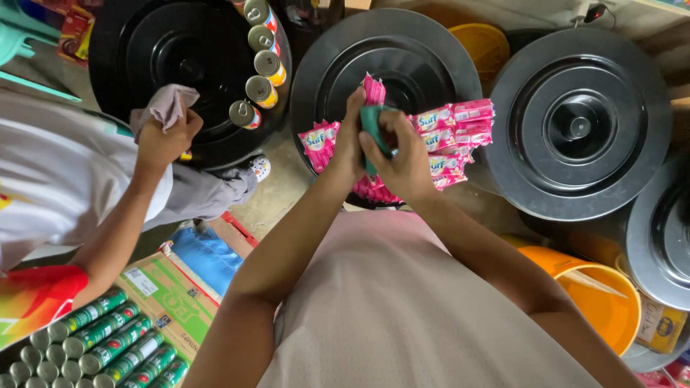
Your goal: Wiping detergent sachets with a cloth and stocking them neatly on a grocery store shelf.
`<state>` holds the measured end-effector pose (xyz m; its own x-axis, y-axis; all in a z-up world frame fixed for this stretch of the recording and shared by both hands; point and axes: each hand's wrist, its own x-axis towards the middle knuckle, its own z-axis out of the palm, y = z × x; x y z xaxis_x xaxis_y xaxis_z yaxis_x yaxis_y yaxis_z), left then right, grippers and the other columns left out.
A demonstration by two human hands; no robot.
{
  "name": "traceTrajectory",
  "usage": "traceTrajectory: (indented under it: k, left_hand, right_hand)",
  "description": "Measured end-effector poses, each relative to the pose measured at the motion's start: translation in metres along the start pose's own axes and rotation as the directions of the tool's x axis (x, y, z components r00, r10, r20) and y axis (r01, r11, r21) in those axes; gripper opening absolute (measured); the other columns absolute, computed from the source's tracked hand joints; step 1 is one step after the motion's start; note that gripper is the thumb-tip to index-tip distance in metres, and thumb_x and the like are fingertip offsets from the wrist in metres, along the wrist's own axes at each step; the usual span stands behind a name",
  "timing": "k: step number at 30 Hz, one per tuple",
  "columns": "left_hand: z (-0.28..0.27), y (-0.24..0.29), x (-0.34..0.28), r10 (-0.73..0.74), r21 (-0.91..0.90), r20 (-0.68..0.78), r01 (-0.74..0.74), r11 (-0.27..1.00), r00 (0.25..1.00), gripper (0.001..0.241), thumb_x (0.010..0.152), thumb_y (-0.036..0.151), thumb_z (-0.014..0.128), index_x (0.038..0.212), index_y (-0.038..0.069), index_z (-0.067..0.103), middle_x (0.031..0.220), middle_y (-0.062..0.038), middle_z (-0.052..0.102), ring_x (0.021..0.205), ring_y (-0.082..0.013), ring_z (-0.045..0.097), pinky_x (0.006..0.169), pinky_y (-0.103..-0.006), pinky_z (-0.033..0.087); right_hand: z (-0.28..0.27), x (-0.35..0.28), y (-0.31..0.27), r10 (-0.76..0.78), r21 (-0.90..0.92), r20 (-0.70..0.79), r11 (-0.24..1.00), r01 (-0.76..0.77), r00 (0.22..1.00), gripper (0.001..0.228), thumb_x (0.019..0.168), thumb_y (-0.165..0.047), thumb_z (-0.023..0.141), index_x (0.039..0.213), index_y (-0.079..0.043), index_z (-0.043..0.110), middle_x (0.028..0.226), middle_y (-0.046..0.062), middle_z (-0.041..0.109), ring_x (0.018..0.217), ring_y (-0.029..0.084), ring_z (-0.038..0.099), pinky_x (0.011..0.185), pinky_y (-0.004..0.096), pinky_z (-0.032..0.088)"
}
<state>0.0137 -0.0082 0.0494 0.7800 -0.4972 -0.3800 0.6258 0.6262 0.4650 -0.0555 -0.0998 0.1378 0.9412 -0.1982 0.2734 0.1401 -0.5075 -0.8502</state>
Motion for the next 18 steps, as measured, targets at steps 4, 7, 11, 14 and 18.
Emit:
traceTrajectory:
  k: [4, 7, 11, 14, 18]
  left_hand:
    - [-0.017, -0.01, 0.003, 0.074, 0.037, 0.007, -0.074, 0.997, 0.997, 0.049, 0.105, 0.05, 0.055, 0.136, 0.013, 0.047, 0.116, -0.007, 0.06, 0.11, -0.0192, 0.06, 0.101, -0.0413, 0.049]
    - [-0.03, -0.022, 0.007, 0.091, 0.07, 0.054, -0.095, 0.993, 0.994, 0.046, 0.106, 0.049, 0.055, 0.134, 0.013, 0.048, 0.13, -0.004, 0.059, 0.124, -0.0148, 0.056, 0.11, -0.036, 0.044]
    - [-0.03, 0.005, 0.012, 0.069, 0.064, 0.058, -0.073, 0.995, 0.996, 0.046, 0.11, 0.047, 0.052, 0.138, 0.012, 0.046, 0.135, -0.008, 0.055, 0.128, -0.0189, 0.053, 0.114, -0.0388, 0.042]
    - [-0.005, 0.037, 0.007, 0.222, 0.299, 0.069, -0.232, 0.926, 0.973, 0.057, 0.106, 0.045, 0.051, 0.153, 0.014, 0.041, 0.152, -0.001, 0.046, 0.141, -0.0132, 0.044, 0.12, -0.033, 0.033]
    - [-0.003, 0.035, 0.0, 0.114, 0.114, 0.184, -0.136, 0.984, 0.976, 0.06, 0.11, 0.044, 0.048, 0.157, 0.008, 0.04, 0.153, -0.004, 0.049, 0.144, -0.017, 0.045, 0.121, -0.0346, 0.034]
  right_hand:
    - [0.007, 0.02, 0.028, 0.126, 0.064, -0.052, 0.99, -0.123, 0.991, 0.023, 0.103, -0.02, 0.073, 0.106, -0.002, 0.06, 0.089, 0.009, 0.063, 0.08, 0.014, 0.06, 0.072, 0.03, 0.052]
    - [0.02, 0.034, 0.033, 0.281, 0.11, -0.234, 0.959, -0.262, 0.931, 0.027, 0.106, -0.022, 0.074, 0.101, 0.0, 0.059, 0.083, 0.01, 0.061, 0.076, 0.015, 0.053, 0.07, 0.032, 0.048]
    - [0.029, 0.013, -0.011, -0.024, -0.004, -0.145, 1.0, 0.024, 0.989, 0.022, 0.107, -0.019, 0.07, 0.105, 0.0, 0.059, 0.089, 0.011, 0.059, 0.08, 0.012, 0.058, 0.073, 0.031, 0.051]
    - [0.031, 0.021, -0.016, 0.146, 0.053, 0.008, 0.988, -0.146, 0.989, 0.022, 0.102, -0.021, 0.069, 0.103, -0.001, 0.06, 0.077, 0.003, 0.062, 0.07, 0.008, 0.059, 0.064, 0.029, 0.049]
    - [0.043, 0.044, -0.003, 0.186, 0.073, -0.286, 0.982, -0.172, 0.94, 0.029, 0.107, -0.021, 0.071, 0.09, -0.001, 0.06, 0.075, 0.006, 0.059, 0.07, 0.012, 0.05, 0.063, 0.032, 0.045]
